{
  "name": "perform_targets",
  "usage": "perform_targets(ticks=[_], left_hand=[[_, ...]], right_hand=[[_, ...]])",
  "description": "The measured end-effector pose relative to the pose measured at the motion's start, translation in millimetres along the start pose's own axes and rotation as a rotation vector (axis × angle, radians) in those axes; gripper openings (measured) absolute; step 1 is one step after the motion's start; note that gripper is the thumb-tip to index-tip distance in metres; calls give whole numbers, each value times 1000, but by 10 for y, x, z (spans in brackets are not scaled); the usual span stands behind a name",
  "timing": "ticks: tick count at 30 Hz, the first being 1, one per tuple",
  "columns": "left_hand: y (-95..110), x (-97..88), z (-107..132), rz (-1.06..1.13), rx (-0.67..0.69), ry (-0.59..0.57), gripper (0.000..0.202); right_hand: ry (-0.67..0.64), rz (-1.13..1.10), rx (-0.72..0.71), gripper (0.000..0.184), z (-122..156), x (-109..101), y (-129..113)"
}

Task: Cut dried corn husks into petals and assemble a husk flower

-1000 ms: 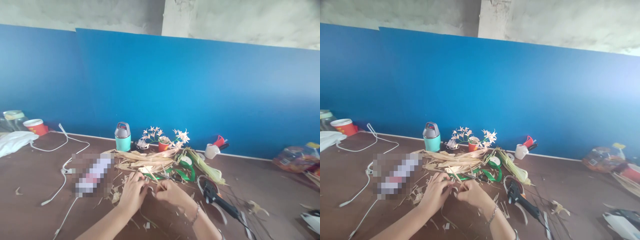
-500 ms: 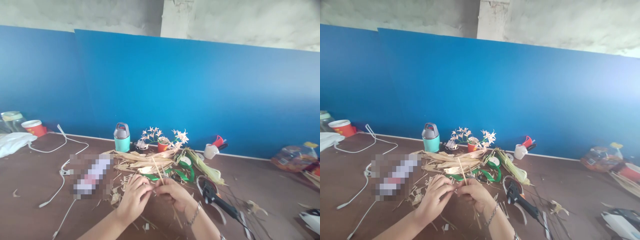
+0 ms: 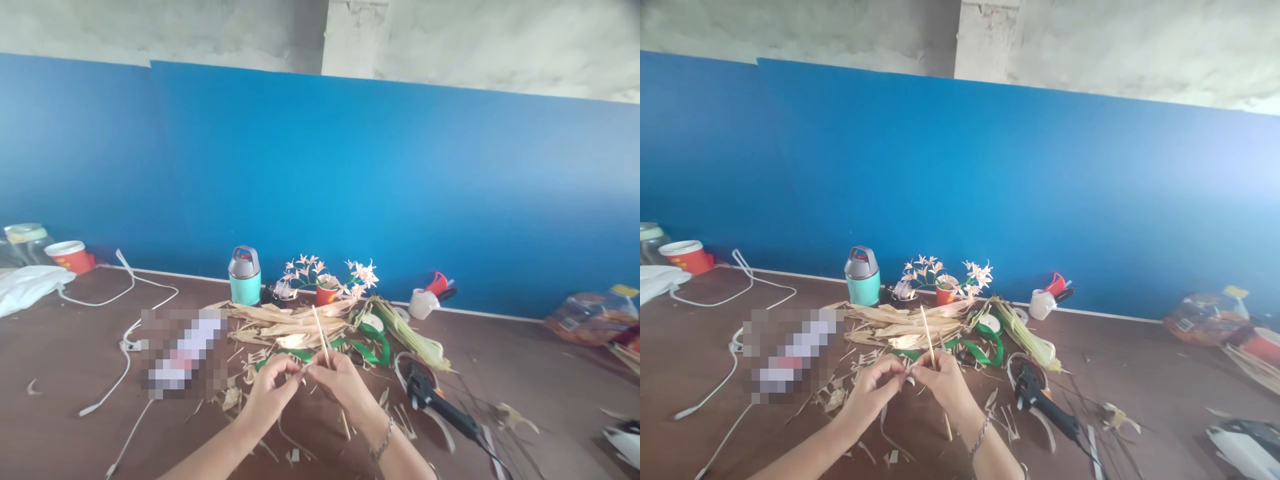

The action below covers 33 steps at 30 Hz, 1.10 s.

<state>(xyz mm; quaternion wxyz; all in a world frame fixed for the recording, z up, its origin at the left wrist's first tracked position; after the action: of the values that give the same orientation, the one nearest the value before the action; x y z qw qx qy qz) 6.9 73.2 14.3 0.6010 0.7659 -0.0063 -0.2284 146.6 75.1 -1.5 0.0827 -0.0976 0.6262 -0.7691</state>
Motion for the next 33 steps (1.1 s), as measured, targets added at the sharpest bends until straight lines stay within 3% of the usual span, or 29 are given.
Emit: perform_targets(ticks=[5, 9, 15, 17, 22, 25, 28, 31, 33], left_hand=[[-33, 0, -14, 11, -28, -9, 21], [-52, -17, -20, 83, -99, 8, 27], [-65, -52, 16, 206, -224, 77, 22], [-84, -47, 14, 221, -232, 69, 23], [-160, -61, 11, 226, -242, 126, 25], [-191, -51, 23, 267, -258, 158, 23], [-188, -49, 44, 285, -282, 172, 25], [-129, -76, 61, 228, -271, 170, 28], [-103, -99, 66, 202, -274, 169, 30]], right_hand=[[28, 54, -12, 22, -12, -10, 5], [-10, 108, -28, 34, 28, 16, -34], [-269, 99, -51, 42, 104, 182, -72], [-293, 77, -23, 43, 108, 201, -66], [-226, 115, 36, 41, 70, 204, -27], [-190, 252, -140, 34, 55, 239, -90], [-132, 432, -315, 39, 73, 214, -132], [-6, 574, -343, 46, 78, 55, -128], [99, 556, -331, 42, 84, -73, -154]])
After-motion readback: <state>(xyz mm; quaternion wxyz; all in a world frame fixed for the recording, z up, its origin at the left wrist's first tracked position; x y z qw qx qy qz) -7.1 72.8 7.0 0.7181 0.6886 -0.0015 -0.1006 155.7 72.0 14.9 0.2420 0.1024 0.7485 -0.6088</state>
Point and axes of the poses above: each hand's wrist, its own z-axis away from the middle knuckle, its own x-axis out of the palm, y = z × x, the point moved 6 cm from there along -z, towards the middle knuckle, and after that the axes turned 8 degrees about -y, right-handed, at the moved point
